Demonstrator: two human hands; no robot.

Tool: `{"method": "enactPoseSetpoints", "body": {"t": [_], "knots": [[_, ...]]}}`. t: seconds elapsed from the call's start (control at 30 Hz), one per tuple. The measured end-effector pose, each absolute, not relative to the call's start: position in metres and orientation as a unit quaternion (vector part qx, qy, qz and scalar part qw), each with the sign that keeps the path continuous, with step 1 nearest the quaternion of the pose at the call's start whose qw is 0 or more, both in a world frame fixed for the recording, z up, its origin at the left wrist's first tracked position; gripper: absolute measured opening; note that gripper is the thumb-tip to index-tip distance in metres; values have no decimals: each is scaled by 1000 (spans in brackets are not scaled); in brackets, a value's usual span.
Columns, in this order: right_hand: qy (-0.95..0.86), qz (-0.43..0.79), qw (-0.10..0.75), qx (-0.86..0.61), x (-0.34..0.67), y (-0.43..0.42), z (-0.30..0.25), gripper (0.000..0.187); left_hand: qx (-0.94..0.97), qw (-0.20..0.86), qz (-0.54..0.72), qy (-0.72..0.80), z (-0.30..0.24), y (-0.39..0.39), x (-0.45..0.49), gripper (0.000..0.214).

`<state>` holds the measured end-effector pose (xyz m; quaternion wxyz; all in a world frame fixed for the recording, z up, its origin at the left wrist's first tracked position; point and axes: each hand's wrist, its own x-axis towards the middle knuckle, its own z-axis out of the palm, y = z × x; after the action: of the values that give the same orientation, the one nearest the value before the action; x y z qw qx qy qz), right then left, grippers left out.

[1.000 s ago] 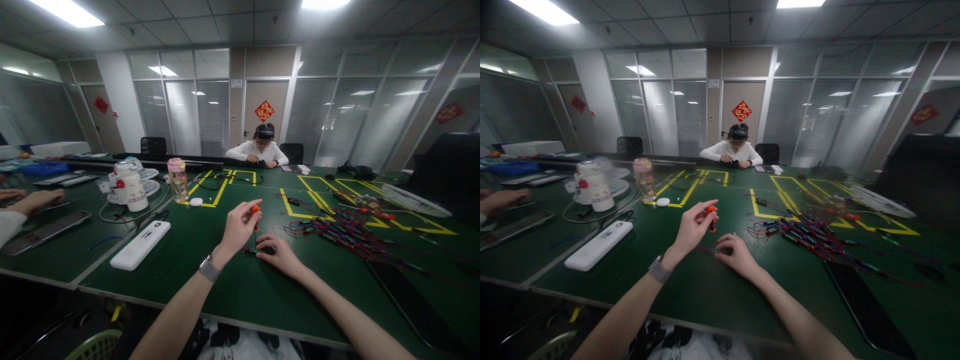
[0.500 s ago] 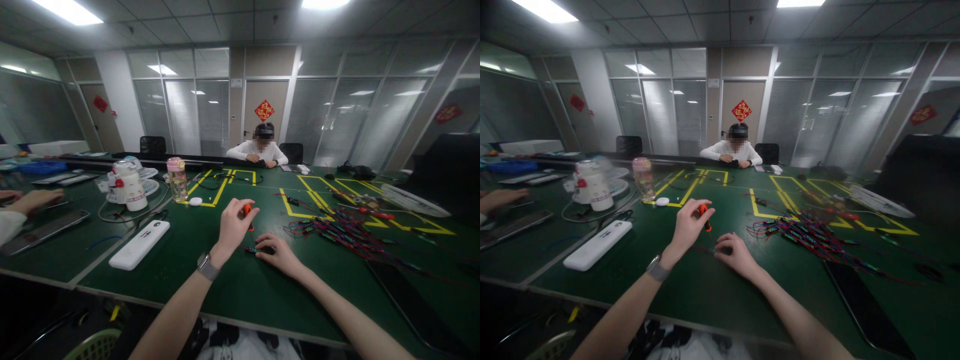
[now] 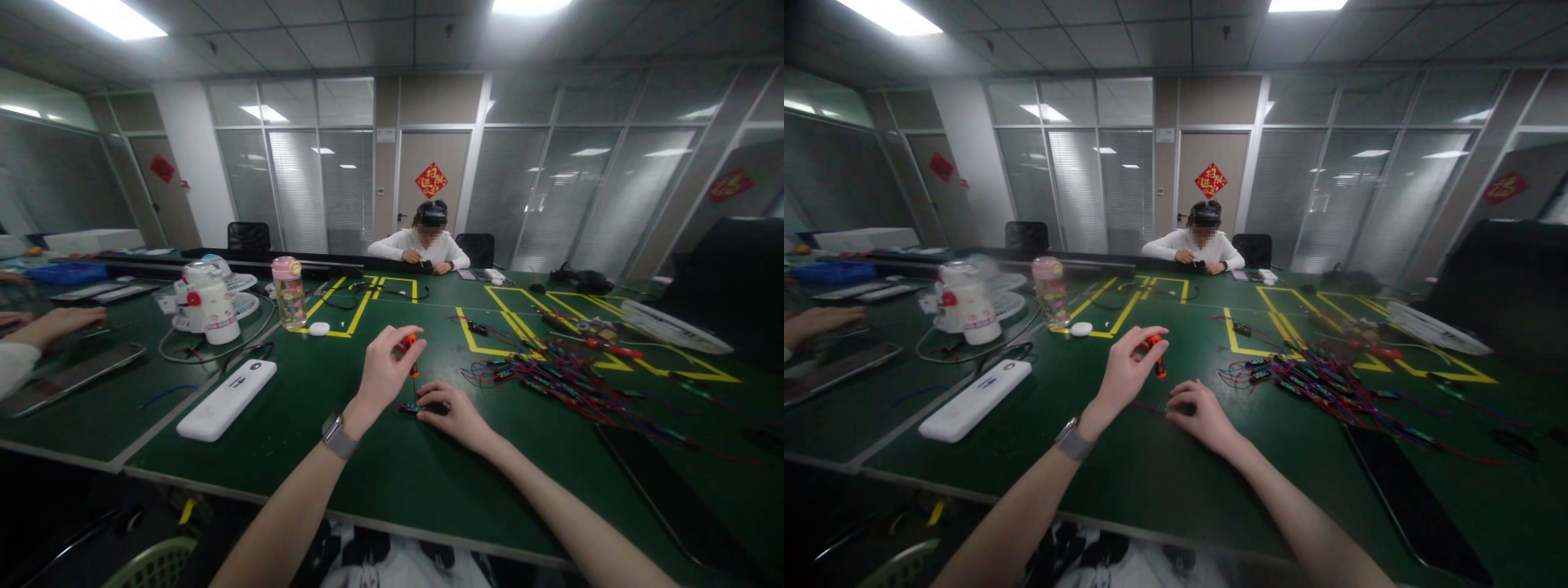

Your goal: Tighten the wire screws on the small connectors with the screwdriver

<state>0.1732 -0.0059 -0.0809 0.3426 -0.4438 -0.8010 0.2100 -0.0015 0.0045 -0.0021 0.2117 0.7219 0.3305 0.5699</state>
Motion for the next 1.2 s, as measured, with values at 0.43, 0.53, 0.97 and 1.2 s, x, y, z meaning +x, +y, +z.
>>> {"method": "enactPoseSetpoints", "body": {"t": [0.43, 0.53, 0.97, 1.2], "knots": [[-801, 208, 335, -451, 172, -8, -77, 10, 724, 192, 578, 322, -1, 5, -2, 23], [-801, 209, 334, -452, 172, -9, -76, 11, 735, 226, 565, 298, -2, 5, -1, 31], [-802, 195, 340, -451, 171, -10, -77, 10, 730, 211, 577, 299, -5, 4, 2, 33], [-800, 198, 341, -452, 170, -9, -77, 9, 716, 154, 593, 334, -7, 3, 4, 25]]}}
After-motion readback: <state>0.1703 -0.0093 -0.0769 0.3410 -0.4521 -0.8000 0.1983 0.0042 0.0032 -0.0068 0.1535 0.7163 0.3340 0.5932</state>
